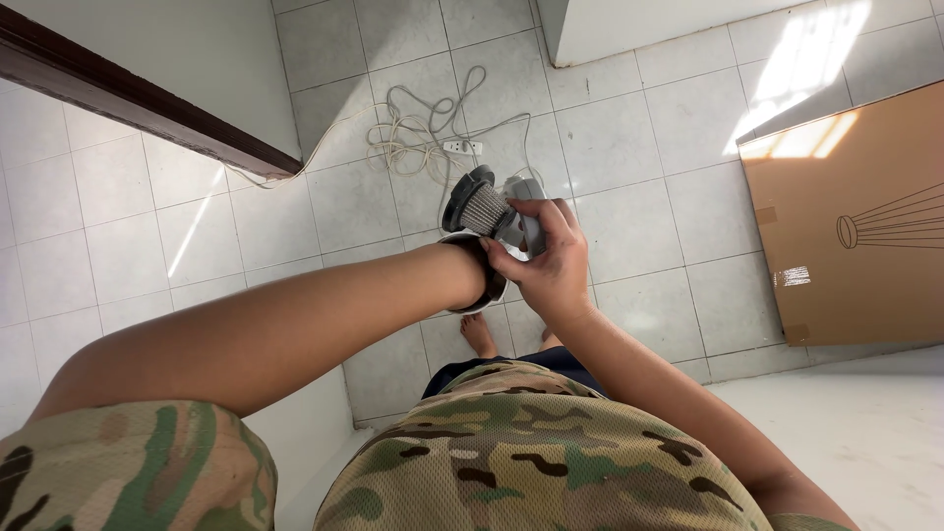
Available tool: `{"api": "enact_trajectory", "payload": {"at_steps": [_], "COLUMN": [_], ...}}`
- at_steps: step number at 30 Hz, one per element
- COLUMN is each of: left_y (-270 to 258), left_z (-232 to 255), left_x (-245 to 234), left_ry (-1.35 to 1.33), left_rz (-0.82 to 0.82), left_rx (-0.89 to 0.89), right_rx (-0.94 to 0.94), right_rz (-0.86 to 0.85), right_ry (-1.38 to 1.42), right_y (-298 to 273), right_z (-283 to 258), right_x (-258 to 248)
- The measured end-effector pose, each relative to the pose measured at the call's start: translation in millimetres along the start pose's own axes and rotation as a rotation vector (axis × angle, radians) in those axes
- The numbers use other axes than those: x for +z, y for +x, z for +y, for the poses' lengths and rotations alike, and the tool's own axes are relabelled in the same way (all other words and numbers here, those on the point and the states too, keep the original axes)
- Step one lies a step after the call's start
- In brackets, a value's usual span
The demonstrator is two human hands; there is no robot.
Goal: The recorder is assembling and inspecting the components of a handheld vacuum cleaner, including the filter and dustbin.
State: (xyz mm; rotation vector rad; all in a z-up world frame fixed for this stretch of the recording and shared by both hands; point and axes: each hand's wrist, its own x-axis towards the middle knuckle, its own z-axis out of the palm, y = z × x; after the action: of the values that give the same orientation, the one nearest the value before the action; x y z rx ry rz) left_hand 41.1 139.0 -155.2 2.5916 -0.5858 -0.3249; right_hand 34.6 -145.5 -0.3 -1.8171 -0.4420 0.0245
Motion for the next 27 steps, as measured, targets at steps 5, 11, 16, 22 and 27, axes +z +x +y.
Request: {"api": "enact_trajectory", "payload": {"at_steps": [5,11,16,22,27], "left_y": [-4,-13,-17,-25,-27], "left_z": [5,8,9,14,15], "left_x": [25,60,89,134,152], "left_ry": [0.007,0.012,0.015,0.010,0.014], "left_rz": [-0.030,-0.055,-0.072,-0.101,-0.129], "left_rx": [-0.012,-0.028,-0.036,-0.046,-0.058], "right_rx": [-0.037,-0.060,-0.070,-0.058,-0.069], "right_rz": [-0.032,-0.045,-0.046,-0.059,-0.055], "right_ry": [-0.031,-0.080,-0.098,-0.085,-0.078], "right_y": [0,7,11,8,6], "right_z": [-7,-6,-9,-8,-8], "right_x": [3,7,5,2,-2]}}
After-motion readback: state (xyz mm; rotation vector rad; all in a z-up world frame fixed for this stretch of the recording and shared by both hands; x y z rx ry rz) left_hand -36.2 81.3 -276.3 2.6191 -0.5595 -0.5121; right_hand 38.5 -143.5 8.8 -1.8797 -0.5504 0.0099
